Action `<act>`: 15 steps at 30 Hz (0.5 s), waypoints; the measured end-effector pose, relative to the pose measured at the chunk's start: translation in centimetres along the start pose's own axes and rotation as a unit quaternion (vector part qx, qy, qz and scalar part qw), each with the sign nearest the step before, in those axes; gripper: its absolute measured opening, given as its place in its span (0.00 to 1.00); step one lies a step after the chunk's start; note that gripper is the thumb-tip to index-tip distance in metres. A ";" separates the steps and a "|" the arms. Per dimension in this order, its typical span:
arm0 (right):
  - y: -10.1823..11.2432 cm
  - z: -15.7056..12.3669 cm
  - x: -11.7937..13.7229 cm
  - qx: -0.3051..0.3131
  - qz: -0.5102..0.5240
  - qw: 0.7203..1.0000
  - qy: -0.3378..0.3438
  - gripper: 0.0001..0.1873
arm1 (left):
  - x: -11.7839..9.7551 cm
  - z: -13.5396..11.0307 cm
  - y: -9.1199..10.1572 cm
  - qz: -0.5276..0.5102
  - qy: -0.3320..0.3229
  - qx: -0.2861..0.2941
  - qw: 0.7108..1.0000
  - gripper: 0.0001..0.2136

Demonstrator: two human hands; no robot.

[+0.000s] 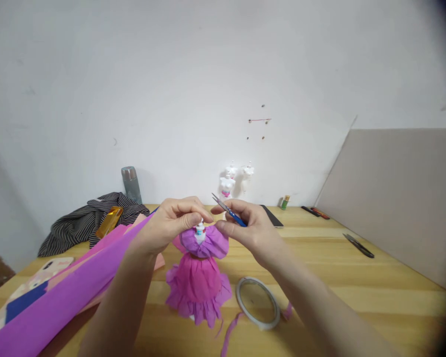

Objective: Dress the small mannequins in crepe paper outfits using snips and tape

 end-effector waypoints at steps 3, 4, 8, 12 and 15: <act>0.1 -0.3 0.3 -0.003 0.002 0.999 0.038 0.06 | 0.0 0.0 0.1 0.013 0.000 0.001 1.000 0.08; 0.2 -0.4 0.3 0.008 -0.001 0.999 0.049 0.06 | 0.0 0.0 0.1 0.015 0.000 0.000 1.000 0.09; 0.4 -0.4 0.4 0.059 -0.021 0.996 0.060 0.08 | 0.1 0.1 0.2 0.020 0.000 -0.001 1.000 0.10; 0.4 -0.1 0.2 0.090 -0.048 0.993 0.063 0.10 | 0.1 0.1 0.0 -0.002 0.000 -0.003 1.000 0.08; 0.3 0.0 0.2 0.120 -0.056 0.989 0.064 0.10 | -0.1 0.1 -0.1 -0.010 0.001 -0.011 1.000 0.08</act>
Point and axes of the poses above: each hand's wrist, its own z-axis towards the middle knuckle, its own y-axis out of the back of the hand, x = y × z, the point moved 1 cm from there along z, towards the middle knuckle, and after that the axes turned 9 degrees about -x, right-handed, at the moved point
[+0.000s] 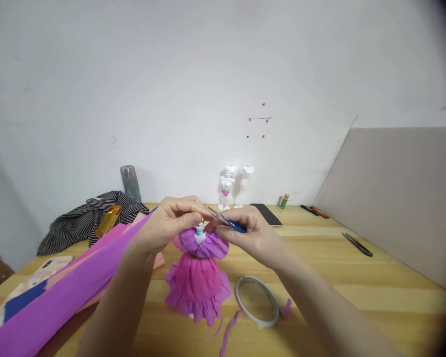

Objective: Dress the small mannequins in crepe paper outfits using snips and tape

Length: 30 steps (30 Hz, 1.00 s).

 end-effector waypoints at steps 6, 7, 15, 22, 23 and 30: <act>0.4 -0.1 0.3 -0.072 0.022 0.997 0.003 0.12 | 0.4 0.0 0.1 0.032 0.007 -0.025 0.999 0.11; 0.4 -0.1 0.4 -0.085 0.012 0.996 0.009 0.12 | 0.6 0.0 0.1 0.030 0.014 -0.035 0.999 0.10; -0.8 1.6 1.8 -0.034 -0.076 0.995 0.046 0.06 | 0.8 0.2 -0.6 -0.063 0.075 -0.121 0.988 0.24; -0.4 2.4 1.7 -0.012 -0.087 0.995 0.052 0.05 | -0.3 -0.1 0.6 0.065 -0.021 -0.125 0.990 0.14; -0.4 2.5 1.7 -0.014 -0.087 0.995 0.047 0.05 | -0.5 -0.2 0.9 0.099 -0.037 -0.139 0.985 0.12; -0.3 2.4 1.8 -0.035 -0.095 0.992 0.079 0.06 | -0.5 -0.7 2.4 0.325 0.071 -0.125 0.935 0.07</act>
Point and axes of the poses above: each hand's wrist, its own z-axis towards the middle knuckle, its own y-axis out of the back of the hand, x = y × z, the point moved 1 cm from there along z, towards the middle knuckle, and after that the axes turned 9 degrees about -x, right-handed, at the moved point
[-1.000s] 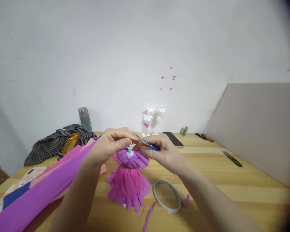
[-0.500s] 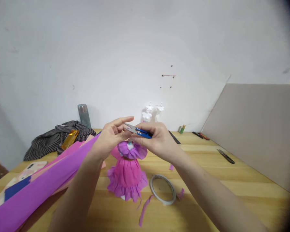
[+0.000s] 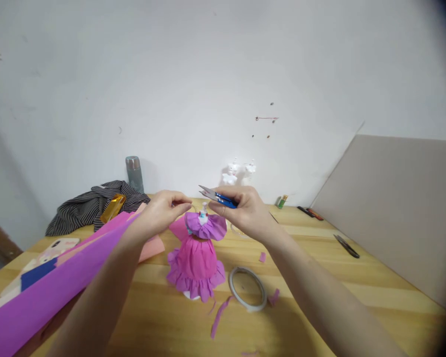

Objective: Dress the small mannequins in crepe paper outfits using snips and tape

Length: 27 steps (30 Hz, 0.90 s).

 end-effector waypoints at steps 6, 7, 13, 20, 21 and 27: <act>1.5 -4.5 -2.4 -0.129 -0.034 0.981 0.139 0.13 | 1.7 -3.5 -0.3 -0.118 0.110 -0.080 0.984 0.12; 1.6 -5.4 -3.1 -0.115 -0.029 0.975 0.187 0.19 | 1.9 -4.2 -0.5 -0.138 0.125 -0.077 0.979 0.14; 1.0 -7.5 -6.7 -0.050 -0.174 0.898 0.401 0.33 | 1.1 -6.1 -2.1 -0.208 0.175 -0.070 0.960 0.23; 0.2 -7.1 -6.3 -0.060 -0.230 0.853 0.464 0.28 | -0.4 -6.5 -2.4 -0.242 0.183 -0.063 0.951 0.31; 0.1 -7.0 -6.1 -0.064 -0.233 0.850 0.468 0.27 | -0.4 -6.5 -2.4 -0.242 0.184 -0.065 0.950 0.31; -0.7 -7.2 -5.5 -0.108 -0.191 0.861 0.459 0.22 | -0.3 -6.7 -2.6 -0.257 0.205 -0.076 0.941 0.31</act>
Point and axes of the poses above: each hand's wrist, its own z-axis towards the middle knuckle, its own y-axis out of the back of the hand, x = y × z, the point moved 1 cm from there along z, towards the middle knuckle, and after that the axes turned 9 degrees about -x, right-handed, at the moved point
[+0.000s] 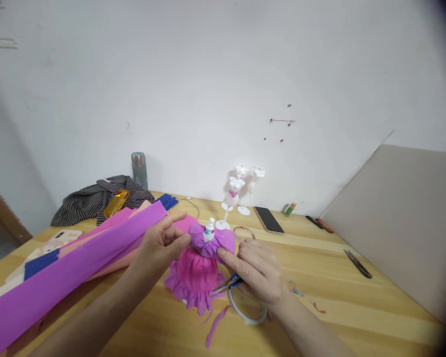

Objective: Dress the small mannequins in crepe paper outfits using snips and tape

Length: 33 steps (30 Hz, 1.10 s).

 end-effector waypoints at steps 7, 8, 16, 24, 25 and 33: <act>0.1 0.5 0.8 0.056 -0.022 0.998 0.017 0.22 | -0.3 -0.5 -0.4 -0.029 0.020 -0.025 0.999 0.32; 0.0 0.4 0.8 0.048 -0.019 0.999 0.010 0.22 | -0.3 -0.6 -0.4 -0.035 0.026 -0.019 0.999 0.32; -1.0 -0.1 2.0 -0.059 0.056 0.984 -0.158 0.21 | -0.4 -1.1 -0.2 -0.026 0.035 0.007 0.999 0.30; -0.5 0.5 2.7 -0.042 0.030 0.989 -0.142 0.22 | -0.6 -2.2 -1.2 -0.080 0.064 -0.005 0.995 0.35; -0.5 0.5 2.7 -0.044 0.028 0.989 -0.140 0.22 | -0.7 -2.2 -1.2 -0.087 0.066 -0.014 0.994 0.35; 0.2 1.2 2.8 0.022 -0.024 0.995 -0.094 0.23 | -1.0 -2.2 -1.1 -0.081 0.038 -0.043 0.995 0.25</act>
Point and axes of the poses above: each hand's wrist, its own z-axis towards the middle knuckle, its own y-axis out of the back of the hand, x = y × z, the point moved 1 cm from there along z, towards the middle knuckle, and after that the axes turned 9 degrees about -x, right-handed, at the moved point
